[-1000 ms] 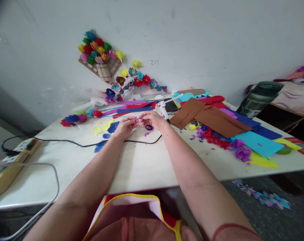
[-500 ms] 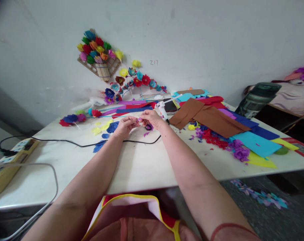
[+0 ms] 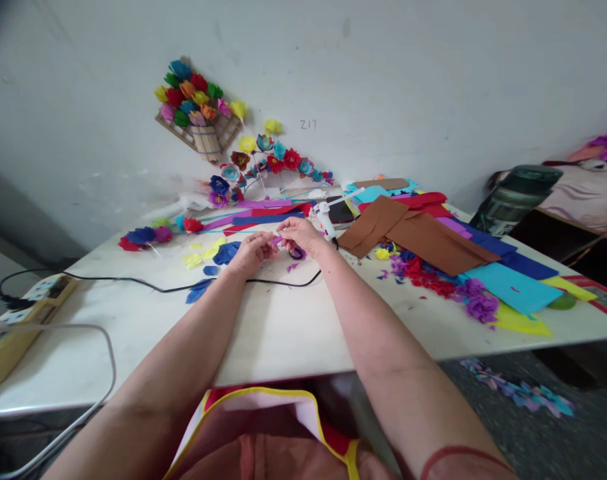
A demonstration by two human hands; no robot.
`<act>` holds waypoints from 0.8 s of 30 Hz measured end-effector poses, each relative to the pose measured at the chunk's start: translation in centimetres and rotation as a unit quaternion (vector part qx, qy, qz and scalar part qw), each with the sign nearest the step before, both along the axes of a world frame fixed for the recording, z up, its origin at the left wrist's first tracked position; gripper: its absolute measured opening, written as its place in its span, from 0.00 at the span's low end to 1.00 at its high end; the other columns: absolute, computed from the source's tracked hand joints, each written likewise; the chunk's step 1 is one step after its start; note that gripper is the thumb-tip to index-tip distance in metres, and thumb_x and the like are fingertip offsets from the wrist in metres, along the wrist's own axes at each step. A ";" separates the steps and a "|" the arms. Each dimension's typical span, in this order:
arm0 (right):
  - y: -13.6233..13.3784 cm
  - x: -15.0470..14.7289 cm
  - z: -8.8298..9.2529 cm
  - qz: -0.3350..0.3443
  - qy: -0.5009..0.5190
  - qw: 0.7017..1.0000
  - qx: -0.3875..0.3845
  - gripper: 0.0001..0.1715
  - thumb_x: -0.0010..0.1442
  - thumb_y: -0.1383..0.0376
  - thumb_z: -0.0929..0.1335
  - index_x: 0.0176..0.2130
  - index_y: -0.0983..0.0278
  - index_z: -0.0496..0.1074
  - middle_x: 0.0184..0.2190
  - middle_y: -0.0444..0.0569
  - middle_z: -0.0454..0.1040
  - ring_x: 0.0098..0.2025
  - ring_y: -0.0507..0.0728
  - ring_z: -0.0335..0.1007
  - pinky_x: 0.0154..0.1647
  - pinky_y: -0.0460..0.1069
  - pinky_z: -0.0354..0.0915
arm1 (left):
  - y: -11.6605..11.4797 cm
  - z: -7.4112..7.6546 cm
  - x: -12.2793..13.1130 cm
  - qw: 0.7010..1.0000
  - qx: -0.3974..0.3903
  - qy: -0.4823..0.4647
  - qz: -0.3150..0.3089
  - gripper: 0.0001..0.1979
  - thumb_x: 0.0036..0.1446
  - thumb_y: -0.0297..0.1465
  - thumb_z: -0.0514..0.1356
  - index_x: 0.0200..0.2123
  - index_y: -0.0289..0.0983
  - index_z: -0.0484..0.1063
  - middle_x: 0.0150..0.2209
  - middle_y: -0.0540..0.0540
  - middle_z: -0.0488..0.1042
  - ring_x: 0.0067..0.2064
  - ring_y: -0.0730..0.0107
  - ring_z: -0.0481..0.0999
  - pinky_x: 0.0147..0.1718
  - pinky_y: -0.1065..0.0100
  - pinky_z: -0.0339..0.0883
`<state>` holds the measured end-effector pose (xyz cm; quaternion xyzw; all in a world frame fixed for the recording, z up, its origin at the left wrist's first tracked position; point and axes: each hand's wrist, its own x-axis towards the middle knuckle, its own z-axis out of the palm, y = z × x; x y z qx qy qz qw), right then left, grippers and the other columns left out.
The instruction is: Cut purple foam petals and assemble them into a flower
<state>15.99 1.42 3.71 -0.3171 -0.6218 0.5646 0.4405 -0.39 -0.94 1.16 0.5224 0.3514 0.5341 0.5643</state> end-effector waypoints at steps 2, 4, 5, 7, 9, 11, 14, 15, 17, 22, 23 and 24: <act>0.0 -0.1 0.0 0.001 -0.006 1.000 0.008 0.08 0.48 0.69 0.70 0.32 0.66 0.68 0.14 0.41 0.71 0.11 0.48 0.61 0.12 0.41 0.58 | 0.0 -0.2 0.0 0.999 0.003 0.032 -0.001 0.21 0.43 0.46 0.66 0.27 0.34 0.67 0.22 0.49 0.73 0.20 0.75 0.70 0.22 0.70 0.65; 0.0 -0.2 -0.1 -0.001 -0.011 1.000 0.017 0.08 0.47 0.71 0.68 0.32 0.66 0.67 0.14 0.41 0.71 0.11 0.48 0.61 0.12 0.41 0.58 | 0.0 -0.4 0.0 0.998 0.013 0.065 -0.004 0.23 0.44 0.49 0.66 0.25 0.35 0.65 0.21 0.50 0.72 0.19 0.76 0.69 0.19 0.73 0.61; 0.0 -0.2 -0.1 -0.001 -0.015 1.000 0.020 0.07 0.47 0.71 0.68 0.32 0.66 0.67 0.14 0.41 0.71 0.11 0.48 0.61 0.12 0.41 0.57 | 0.1 -0.5 0.0 0.997 0.018 0.078 -0.007 0.23 0.46 0.50 0.65 0.25 0.35 0.65 0.21 0.50 0.71 0.18 0.77 0.68 0.17 0.74 0.58; 0.0 -0.3 -0.2 0.003 -0.025 0.999 0.025 0.08 0.48 0.71 0.67 0.32 0.66 0.67 0.14 0.41 0.71 0.12 0.48 0.61 0.12 0.41 0.57 | 0.2 -0.7 -0.1 0.996 0.024 0.090 -0.016 0.23 0.48 0.50 0.63 0.26 0.35 0.65 0.21 0.50 0.71 0.18 0.78 0.68 0.15 0.75 0.53; 0.0 -0.3 -0.2 0.006 -0.035 0.999 0.030 0.07 0.49 0.71 0.67 0.33 0.66 0.67 0.14 0.40 0.71 0.12 0.48 0.61 0.12 0.40 0.56 | 0.3 -0.8 -0.1 0.996 0.025 0.084 -0.029 0.23 0.48 0.50 0.64 0.27 0.35 0.65 0.21 0.51 0.71 0.18 0.78 0.68 0.15 0.75 0.54; -0.1 -0.3 -0.2 0.004 -0.042 0.999 0.031 0.07 0.49 0.72 0.67 0.33 0.66 0.67 0.14 0.40 0.70 0.12 0.47 0.61 0.12 0.40 0.55 | 0.4 -0.8 -0.2 0.996 0.028 0.067 -0.042 0.23 0.45 0.49 0.66 0.27 0.35 0.64 0.21 0.51 0.70 0.19 0.78 0.68 0.17 0.74 0.58; -0.3 -0.3 0.1 0.001 -0.047 0.999 0.024 0.08 0.49 0.74 0.66 0.33 0.66 0.66 0.14 0.40 0.70 0.11 0.47 0.60 0.12 0.40 0.55 | 0.3 -0.7 -0.1 0.997 0.030 0.057 -0.050 0.24 0.43 0.49 0.67 0.27 0.35 0.63 0.21 0.52 0.70 0.19 0.78 0.67 0.19 0.74 0.61; -0.4 -0.3 0.1 0.000 -0.048 0.999 0.022 0.08 0.49 0.74 0.66 0.33 0.66 0.66 0.14 0.40 0.70 0.11 0.47 0.59 0.12 0.40 0.55 | 0.3 -0.7 0.0 0.997 0.030 0.057 -0.050 0.24 0.43 0.49 0.67 0.27 0.35 0.63 0.20 0.52 0.70 0.18 0.78 0.67 0.18 0.74 0.61; -0.4 -0.3 0.2 -0.003 -0.048 0.999 0.020 0.08 0.49 0.74 0.65 0.32 0.66 0.67 0.14 0.40 0.70 0.11 0.47 0.59 0.12 0.40 0.55 | 0.2 -0.6 0.0 0.996 0.028 0.062 -0.051 0.25 0.43 0.50 0.67 0.27 0.35 0.63 0.20 0.52 0.70 0.18 0.79 0.67 0.18 0.74 0.60; -0.4 -0.3 0.2 -0.008 -0.049 0.998 0.030 0.09 0.47 0.75 0.65 0.32 0.66 0.67 0.13 0.39 0.69 0.12 0.47 0.59 0.12 0.40 0.55 | 0.2 -0.6 0.1 0.995 0.021 0.084 -0.053 0.24 0.46 0.50 0.65 0.28 0.35 0.64 0.20 0.51 0.70 0.18 0.78 0.67 0.16 0.74 0.58; -0.4 -0.3 0.2 -0.007 -0.050 0.998 0.029 0.10 0.46 0.75 0.65 0.32 0.66 0.67 0.13 0.39 0.69 0.12 0.47 0.59 0.12 0.41 0.55 | 0.2 -0.6 0.1 0.995 0.021 0.081 -0.055 0.24 0.46 0.50 0.65 0.28 0.36 0.64 0.20 0.51 0.71 0.18 0.77 0.68 0.17 0.74 0.59; -0.4 -0.2 0.2 -0.007 -0.051 0.998 0.028 0.10 0.46 0.75 0.65 0.32 0.66 0.67 0.13 0.39 0.69 0.12 0.47 0.59 0.12 0.41 0.55 | 0.2 -0.5 0.1 0.995 0.021 0.076 -0.058 0.24 0.45 0.49 0.66 0.28 0.36 0.64 0.20 0.51 0.71 0.18 0.77 0.68 0.18 0.74 0.60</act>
